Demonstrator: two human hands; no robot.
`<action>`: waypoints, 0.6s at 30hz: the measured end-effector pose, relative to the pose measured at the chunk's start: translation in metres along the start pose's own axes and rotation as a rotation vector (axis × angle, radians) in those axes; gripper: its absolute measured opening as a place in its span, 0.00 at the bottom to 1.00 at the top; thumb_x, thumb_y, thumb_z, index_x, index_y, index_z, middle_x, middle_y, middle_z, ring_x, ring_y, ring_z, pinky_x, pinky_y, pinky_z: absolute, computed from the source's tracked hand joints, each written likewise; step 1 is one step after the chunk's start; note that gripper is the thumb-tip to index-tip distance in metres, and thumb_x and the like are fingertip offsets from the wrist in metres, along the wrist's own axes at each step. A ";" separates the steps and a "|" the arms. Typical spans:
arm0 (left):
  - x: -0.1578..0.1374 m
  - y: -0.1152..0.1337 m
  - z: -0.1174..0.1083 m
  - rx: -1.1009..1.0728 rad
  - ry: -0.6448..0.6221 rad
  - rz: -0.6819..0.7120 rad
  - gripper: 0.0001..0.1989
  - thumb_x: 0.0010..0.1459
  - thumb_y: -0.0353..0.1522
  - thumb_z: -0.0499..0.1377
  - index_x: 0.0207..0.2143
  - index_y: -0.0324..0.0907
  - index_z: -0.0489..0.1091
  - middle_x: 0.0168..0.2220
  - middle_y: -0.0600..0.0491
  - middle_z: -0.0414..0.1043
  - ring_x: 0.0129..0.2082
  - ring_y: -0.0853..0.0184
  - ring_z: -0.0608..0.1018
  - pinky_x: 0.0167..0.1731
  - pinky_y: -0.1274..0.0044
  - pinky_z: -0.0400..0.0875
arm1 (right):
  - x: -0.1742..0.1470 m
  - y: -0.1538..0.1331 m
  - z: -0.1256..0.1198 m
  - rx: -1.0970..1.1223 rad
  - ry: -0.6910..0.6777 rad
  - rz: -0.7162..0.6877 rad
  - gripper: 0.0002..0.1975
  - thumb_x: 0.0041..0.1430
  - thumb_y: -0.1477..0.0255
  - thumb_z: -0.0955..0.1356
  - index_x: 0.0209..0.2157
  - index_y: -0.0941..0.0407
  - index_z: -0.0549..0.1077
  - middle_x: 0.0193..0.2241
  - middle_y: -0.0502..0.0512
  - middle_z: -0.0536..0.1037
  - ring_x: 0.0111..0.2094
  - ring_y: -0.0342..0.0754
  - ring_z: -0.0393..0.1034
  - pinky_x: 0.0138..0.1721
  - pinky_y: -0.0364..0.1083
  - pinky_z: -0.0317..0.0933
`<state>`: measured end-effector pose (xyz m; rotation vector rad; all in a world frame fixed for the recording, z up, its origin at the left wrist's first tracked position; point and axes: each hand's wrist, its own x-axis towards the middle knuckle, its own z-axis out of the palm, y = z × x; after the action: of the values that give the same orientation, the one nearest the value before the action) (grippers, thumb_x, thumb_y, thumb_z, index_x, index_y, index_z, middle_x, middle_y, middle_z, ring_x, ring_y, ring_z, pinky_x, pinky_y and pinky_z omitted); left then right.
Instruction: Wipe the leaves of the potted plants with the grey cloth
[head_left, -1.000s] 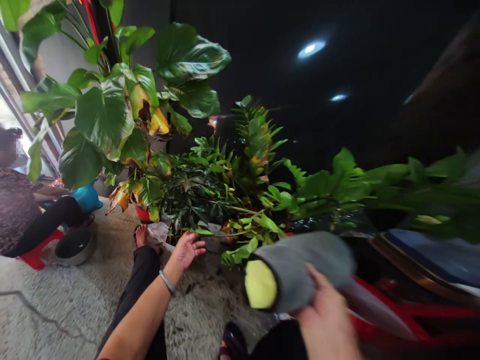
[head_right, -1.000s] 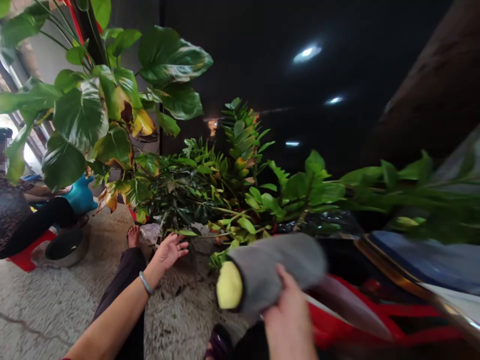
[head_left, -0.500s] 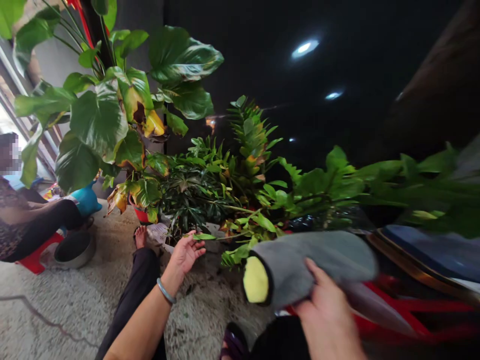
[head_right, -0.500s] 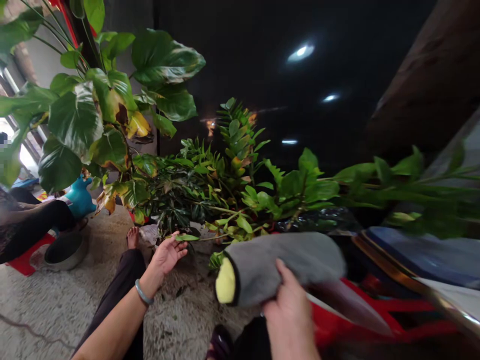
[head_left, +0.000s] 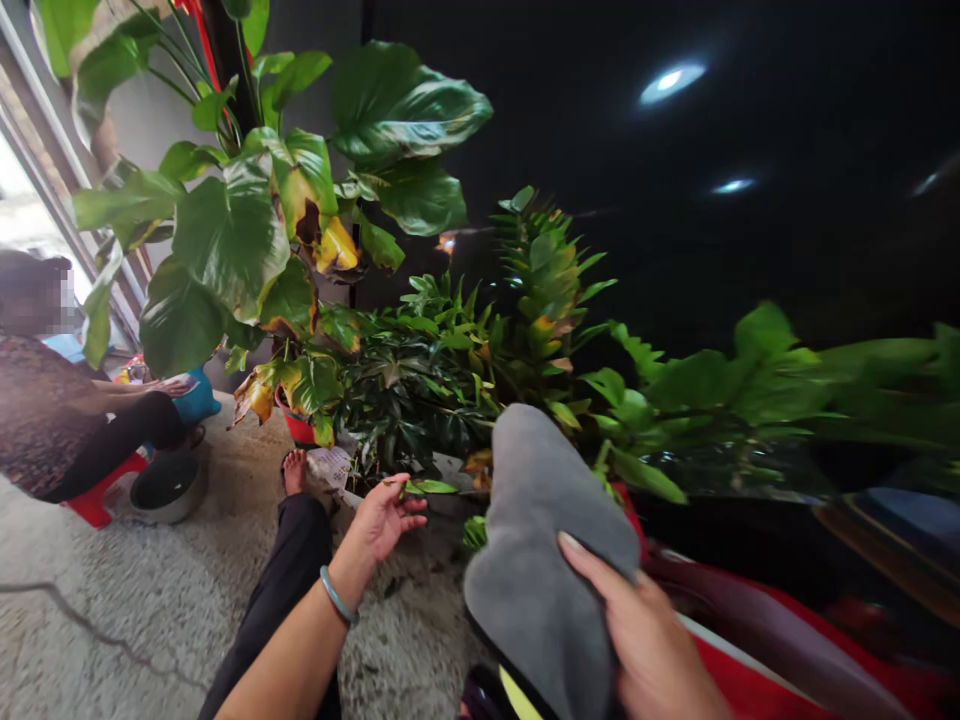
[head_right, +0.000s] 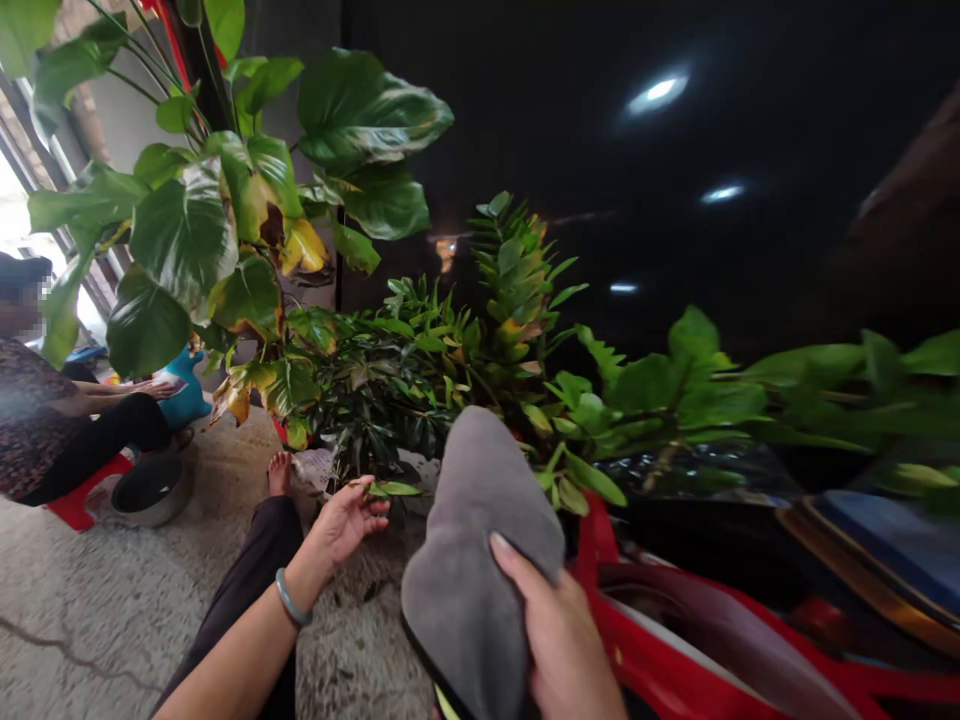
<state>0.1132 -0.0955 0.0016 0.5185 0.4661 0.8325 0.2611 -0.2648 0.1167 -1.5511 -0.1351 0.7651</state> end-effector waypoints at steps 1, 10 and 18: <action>-0.002 0.002 0.002 0.010 -0.012 0.012 0.16 0.50 0.34 0.66 0.42 0.41 0.72 0.34 0.51 0.74 0.34 0.63 0.78 0.35 0.71 0.71 | 0.004 0.002 0.012 0.025 -0.036 0.001 0.26 0.28 0.59 0.76 0.34 0.56 0.77 0.29 0.58 0.82 0.40 0.65 0.76 0.39 0.55 0.70; -0.002 0.024 -0.006 0.188 0.177 0.191 0.17 0.43 0.29 0.66 0.39 0.43 0.71 0.38 0.52 0.71 0.37 0.66 0.75 0.38 0.74 0.70 | -0.031 0.015 0.017 -0.227 -0.131 -0.066 0.23 0.30 0.55 0.76 0.29 0.54 0.77 0.31 0.56 0.82 0.44 0.64 0.74 0.45 0.53 0.67; 0.012 0.051 -0.008 0.516 0.299 0.450 0.15 0.42 0.25 0.62 0.36 0.44 0.78 0.49 0.48 0.74 0.57 0.55 0.67 0.54 0.68 0.62 | 0.005 0.013 0.074 0.004 -0.207 -0.050 0.25 0.29 0.58 0.76 0.31 0.57 0.76 0.29 0.56 0.82 0.40 0.63 0.76 0.42 0.54 0.68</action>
<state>0.0867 -0.0554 0.0230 1.0051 0.8682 1.2375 0.2209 -0.2019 0.1075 -1.4566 -0.3241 0.8847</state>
